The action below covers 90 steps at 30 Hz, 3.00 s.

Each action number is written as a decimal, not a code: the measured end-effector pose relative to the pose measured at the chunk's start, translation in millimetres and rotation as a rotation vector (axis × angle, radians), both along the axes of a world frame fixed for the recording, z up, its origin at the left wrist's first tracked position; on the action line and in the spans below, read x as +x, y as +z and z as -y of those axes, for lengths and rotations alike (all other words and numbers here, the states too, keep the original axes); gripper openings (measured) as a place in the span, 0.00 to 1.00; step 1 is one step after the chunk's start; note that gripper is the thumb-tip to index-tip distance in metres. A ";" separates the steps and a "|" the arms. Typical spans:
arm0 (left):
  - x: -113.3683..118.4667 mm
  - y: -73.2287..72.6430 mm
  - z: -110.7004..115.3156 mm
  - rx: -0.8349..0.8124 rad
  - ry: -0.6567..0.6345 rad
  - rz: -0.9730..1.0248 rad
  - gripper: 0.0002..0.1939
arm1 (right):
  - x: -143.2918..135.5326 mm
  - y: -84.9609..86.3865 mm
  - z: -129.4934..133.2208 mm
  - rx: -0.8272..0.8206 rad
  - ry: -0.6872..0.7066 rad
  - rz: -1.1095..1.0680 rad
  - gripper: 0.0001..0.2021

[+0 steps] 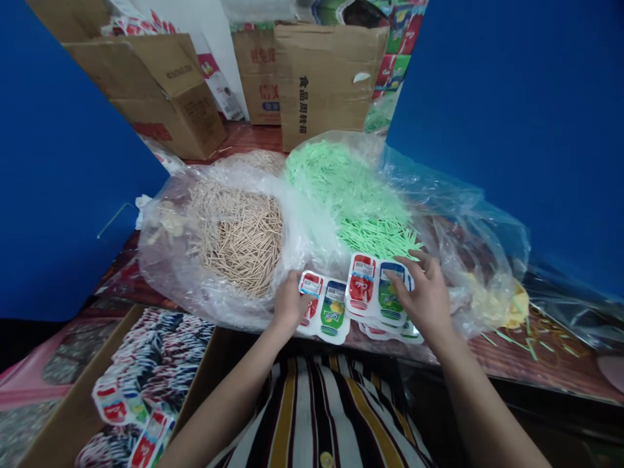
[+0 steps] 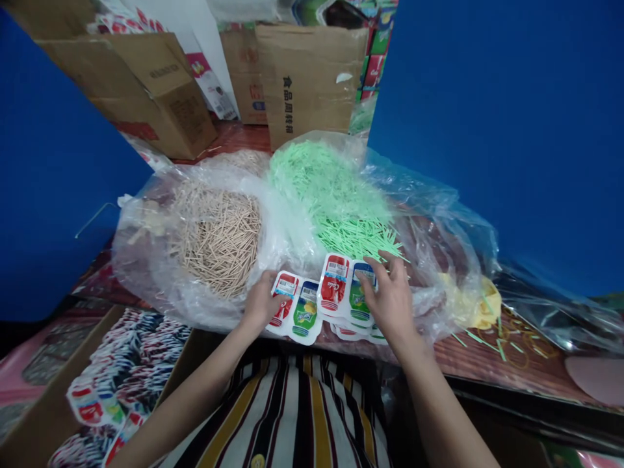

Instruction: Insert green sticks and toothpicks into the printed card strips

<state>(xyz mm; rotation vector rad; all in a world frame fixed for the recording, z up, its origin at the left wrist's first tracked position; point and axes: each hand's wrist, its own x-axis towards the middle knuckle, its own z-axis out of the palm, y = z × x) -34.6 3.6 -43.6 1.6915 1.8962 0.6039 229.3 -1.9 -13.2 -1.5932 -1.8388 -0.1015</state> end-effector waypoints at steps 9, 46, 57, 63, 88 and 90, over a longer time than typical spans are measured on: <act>-27.3 8.2 4.8 0.176 0.079 0.085 0.10 | -43.2 12.5 -3.0 0.104 0.263 -0.012 0.10; -73.8 14.9 51.1 0.125 0.245 0.772 0.12 | -272.5 -6.9 -172.2 -0.338 0.863 0.719 0.16; -77.9 11.1 43.5 0.076 0.284 0.953 0.11 | -284.4 -10.5 -185.4 -0.385 0.917 0.781 0.10; -79.2 14.3 43.2 0.101 0.305 0.957 0.11 | -273.2 -3.7 -189.5 -0.403 1.016 0.591 0.06; -82.0 17.1 40.4 0.133 0.320 1.008 0.12 | -269.7 -13.7 -163.4 -0.756 0.813 -0.360 0.18; -84.4 16.5 39.3 0.137 0.331 1.001 0.13 | -273.1 -10.0 -160.6 -0.815 0.781 -0.466 0.17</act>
